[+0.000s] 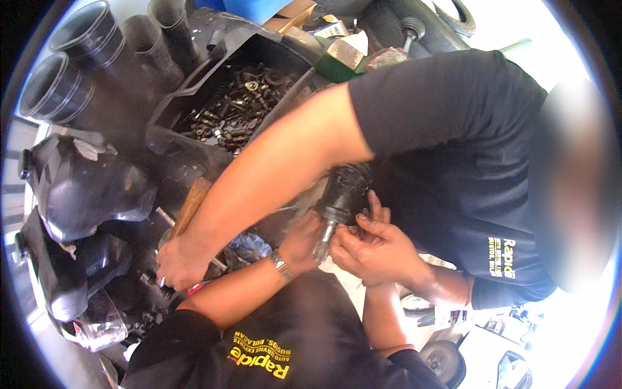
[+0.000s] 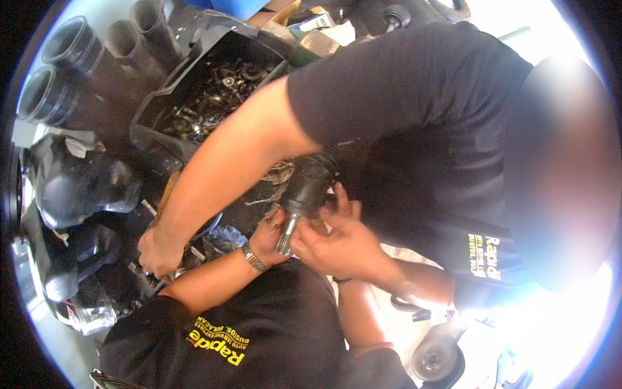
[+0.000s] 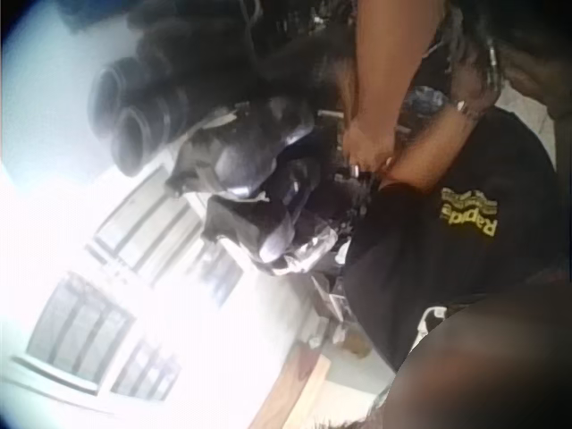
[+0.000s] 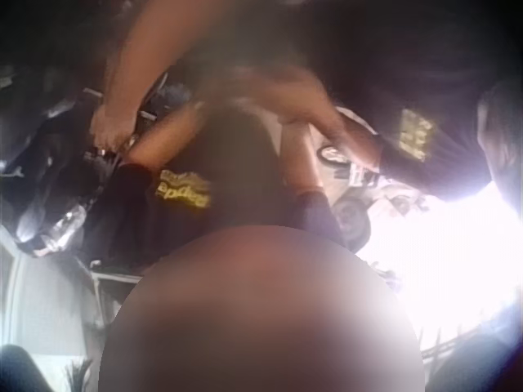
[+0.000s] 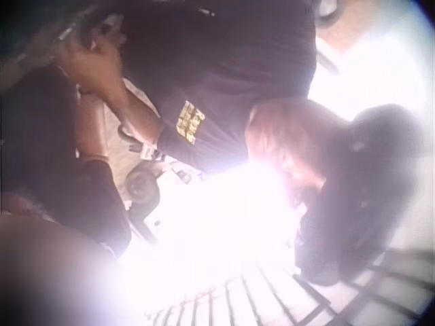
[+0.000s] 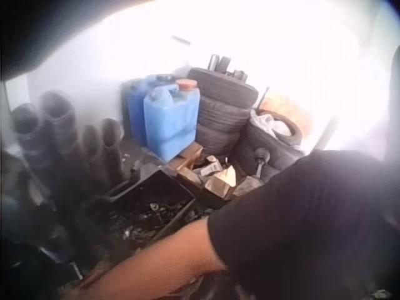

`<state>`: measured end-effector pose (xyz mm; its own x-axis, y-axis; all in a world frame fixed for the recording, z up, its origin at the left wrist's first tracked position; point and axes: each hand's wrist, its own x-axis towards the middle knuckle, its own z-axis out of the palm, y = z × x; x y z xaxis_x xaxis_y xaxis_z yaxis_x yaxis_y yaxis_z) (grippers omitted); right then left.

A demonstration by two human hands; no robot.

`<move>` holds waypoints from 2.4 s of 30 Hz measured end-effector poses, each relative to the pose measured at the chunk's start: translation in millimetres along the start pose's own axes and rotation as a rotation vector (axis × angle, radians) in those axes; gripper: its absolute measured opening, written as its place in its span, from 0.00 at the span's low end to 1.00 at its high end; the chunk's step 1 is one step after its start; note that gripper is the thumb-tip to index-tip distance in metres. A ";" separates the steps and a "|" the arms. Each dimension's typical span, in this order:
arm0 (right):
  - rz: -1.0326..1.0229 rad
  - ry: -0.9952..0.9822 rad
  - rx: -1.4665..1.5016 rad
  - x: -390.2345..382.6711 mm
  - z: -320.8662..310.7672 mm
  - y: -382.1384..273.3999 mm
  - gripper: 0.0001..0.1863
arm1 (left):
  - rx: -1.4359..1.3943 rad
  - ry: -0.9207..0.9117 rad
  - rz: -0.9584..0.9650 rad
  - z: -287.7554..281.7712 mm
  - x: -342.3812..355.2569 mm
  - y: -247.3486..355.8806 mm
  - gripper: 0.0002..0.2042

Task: The person works with a coworker to clean and reassemble a greased mechanical shaft with a rubber boot. They wipe the shaft and boot with a cloth, use a screwdriver to adjust a retaining clip, and rotate the shaft to inspect the joint.

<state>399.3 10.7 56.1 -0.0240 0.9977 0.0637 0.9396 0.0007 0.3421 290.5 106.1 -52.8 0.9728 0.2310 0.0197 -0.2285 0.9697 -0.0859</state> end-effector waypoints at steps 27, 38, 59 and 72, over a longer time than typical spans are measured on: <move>0.228 0.144 -0.113 3.3 -9.9 9.1 0.31 | 0.046 0.201 0.155 5.6 8.9 -11.1 0.12; 0.197 0.115 -0.037 14.8 -35.5 8.2 0.26 | 0.149 -0.055 0.102 13.9 9.8 -2.4 0.36; 0.198 0.216 0.360 39.1 -59.7 -8.0 0.10 | 0.019 0.195 0.022 -18.9 6.6 -4.9 0.20; 0.363 0.070 0.787 31.1 -21.8 -10.7 0.13 | 0.029 0.157 0.133 4.5 9.9 -3.9 0.15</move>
<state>381.1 40.2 74.8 0.3267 0.9387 0.1097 0.8553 -0.2443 -0.4570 300.9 104.9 -47.8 0.9275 0.3442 -0.1457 -0.3542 0.9339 -0.0491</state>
